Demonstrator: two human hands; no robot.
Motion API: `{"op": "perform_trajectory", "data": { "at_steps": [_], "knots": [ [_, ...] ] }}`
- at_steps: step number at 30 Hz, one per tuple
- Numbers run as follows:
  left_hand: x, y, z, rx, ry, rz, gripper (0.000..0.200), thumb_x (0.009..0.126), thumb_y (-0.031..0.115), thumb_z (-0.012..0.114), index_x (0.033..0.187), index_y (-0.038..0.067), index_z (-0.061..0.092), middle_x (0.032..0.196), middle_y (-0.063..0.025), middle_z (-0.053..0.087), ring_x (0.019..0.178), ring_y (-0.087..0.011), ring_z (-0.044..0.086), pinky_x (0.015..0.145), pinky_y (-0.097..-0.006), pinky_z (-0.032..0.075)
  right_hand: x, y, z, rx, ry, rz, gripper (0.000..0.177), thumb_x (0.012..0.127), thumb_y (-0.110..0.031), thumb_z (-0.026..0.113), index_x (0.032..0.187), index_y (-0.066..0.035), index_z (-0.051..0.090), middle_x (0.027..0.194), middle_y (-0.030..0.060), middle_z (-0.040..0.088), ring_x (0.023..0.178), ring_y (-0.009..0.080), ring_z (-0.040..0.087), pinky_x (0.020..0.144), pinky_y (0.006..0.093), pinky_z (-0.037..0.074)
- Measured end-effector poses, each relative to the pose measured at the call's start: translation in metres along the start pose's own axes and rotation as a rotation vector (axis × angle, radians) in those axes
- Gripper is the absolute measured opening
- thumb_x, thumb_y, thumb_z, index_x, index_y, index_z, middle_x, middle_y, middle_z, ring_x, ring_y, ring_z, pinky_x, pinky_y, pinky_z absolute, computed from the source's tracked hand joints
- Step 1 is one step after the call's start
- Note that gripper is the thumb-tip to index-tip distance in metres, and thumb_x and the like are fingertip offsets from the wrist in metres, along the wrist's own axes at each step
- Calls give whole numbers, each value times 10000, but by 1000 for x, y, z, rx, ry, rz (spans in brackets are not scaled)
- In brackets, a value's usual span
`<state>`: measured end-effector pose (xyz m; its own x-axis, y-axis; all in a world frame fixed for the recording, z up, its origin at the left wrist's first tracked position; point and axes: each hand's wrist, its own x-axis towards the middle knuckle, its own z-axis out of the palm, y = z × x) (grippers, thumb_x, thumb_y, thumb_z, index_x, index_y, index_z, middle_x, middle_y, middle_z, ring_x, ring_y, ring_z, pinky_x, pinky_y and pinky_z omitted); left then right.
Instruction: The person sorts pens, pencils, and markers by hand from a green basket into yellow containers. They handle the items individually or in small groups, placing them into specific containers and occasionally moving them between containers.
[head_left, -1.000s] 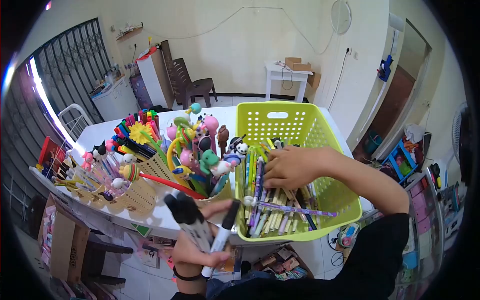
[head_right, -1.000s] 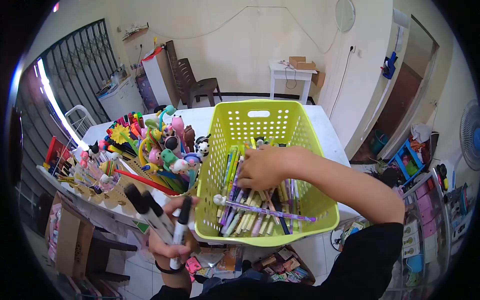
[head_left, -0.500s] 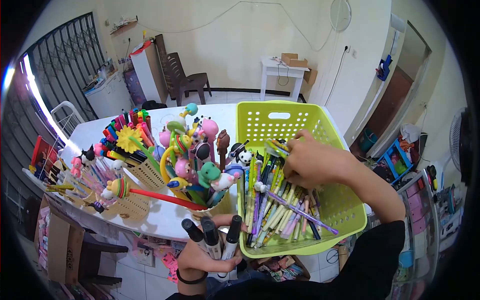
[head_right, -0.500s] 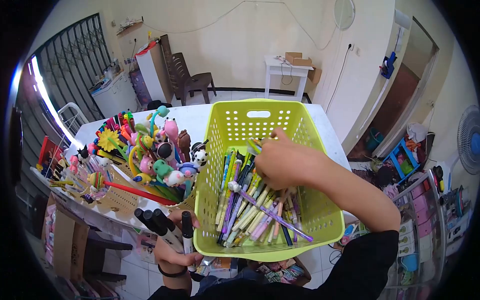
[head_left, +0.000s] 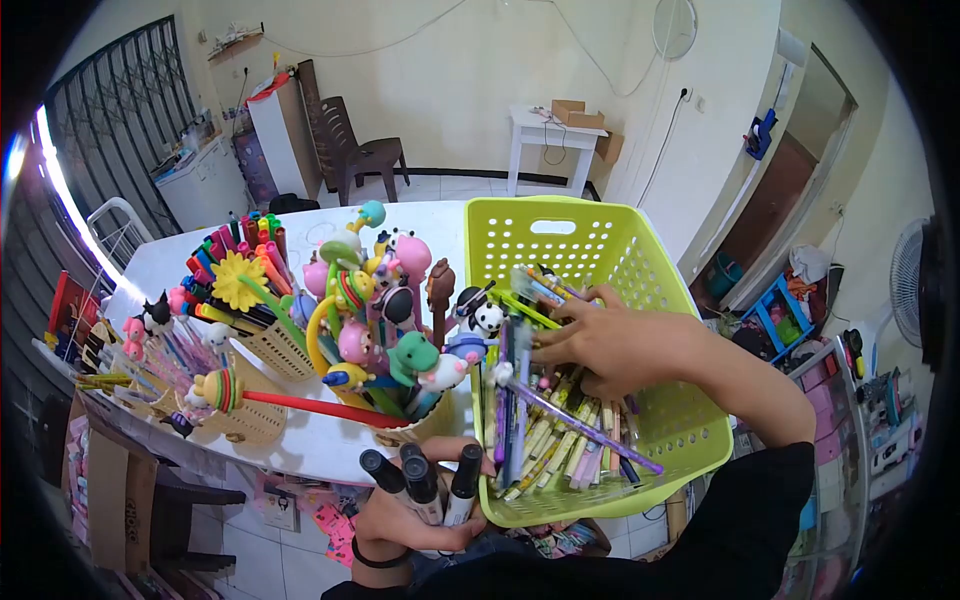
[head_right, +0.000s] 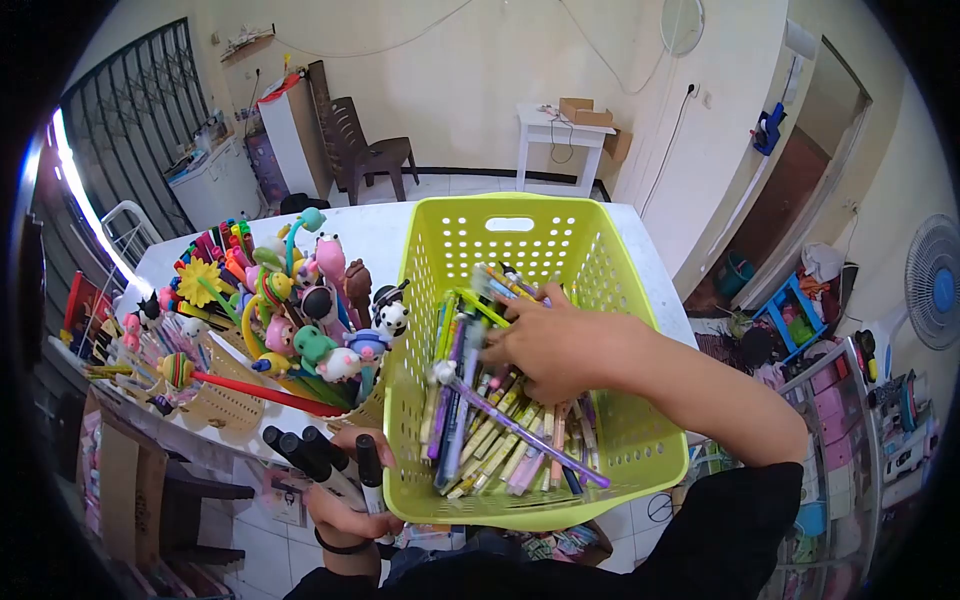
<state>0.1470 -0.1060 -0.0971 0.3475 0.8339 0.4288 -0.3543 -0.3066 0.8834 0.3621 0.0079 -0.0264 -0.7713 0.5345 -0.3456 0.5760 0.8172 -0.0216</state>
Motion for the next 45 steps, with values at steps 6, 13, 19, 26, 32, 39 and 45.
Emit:
{"op": "perform_trajectory", "data": {
  "at_steps": [6,13,19,26,32,39,45],
  "knots": [
    [2,-4,1,-126,7,1,523,541,-108,617,1018,-15,422,733,-46,546,576,-65,523,487,-176,395,5,6,-17,-79,371,-13,429,607,-27,523,1024,-124,541,1016,56,539,936,208,464,801,373,328],
    [-2,-2,-2,-78,-56,-20,534,543,-103,617,1031,-12,420,757,-44,545,572,-60,515,489,-165,384,-23,-14,-38,237,-248,-32,183,608,-84,546,775,-71,620,768,77,581,793,234,535,631,349,428],
    [-1,-6,6,-25,112,53,437,503,-36,668,909,6,512,827,-36,539,653,-50,491,551,-176,378,-26,-28,-18,66,-208,-72,161,679,-151,511,763,-38,590,760,109,558,832,259,511,664,343,423],
    [-7,-13,13,-29,332,11,259,465,39,661,694,9,543,577,-41,526,487,-85,488,444,-194,354,-33,-23,1,-129,313,3,293,667,-118,500,949,-86,573,1096,29,484,956,218,423,839,354,321],
    [-17,-19,5,55,308,55,310,549,60,686,651,45,394,614,-127,529,514,-191,539,489,-279,457,-28,-22,-32,-79,268,35,344,547,-43,553,889,-71,571,1007,51,522,884,198,462,813,334,327],
    [-17,-10,-5,202,75,-73,286,589,53,661,656,46,383,641,-146,536,524,-211,541,488,-287,455,-2,-24,-8,183,224,-338,325,762,-187,467,1054,-49,430,1049,100,468,979,211,435,824,347,311],
    [-14,-24,10,-75,340,30,304,469,40,668,739,46,530,622,-39,551,496,-96,501,464,-202,374,5,-29,8,62,275,-315,330,757,-206,463,1075,-126,440,1025,55,456,1029,231,378,851,379,294]
  ]
}}
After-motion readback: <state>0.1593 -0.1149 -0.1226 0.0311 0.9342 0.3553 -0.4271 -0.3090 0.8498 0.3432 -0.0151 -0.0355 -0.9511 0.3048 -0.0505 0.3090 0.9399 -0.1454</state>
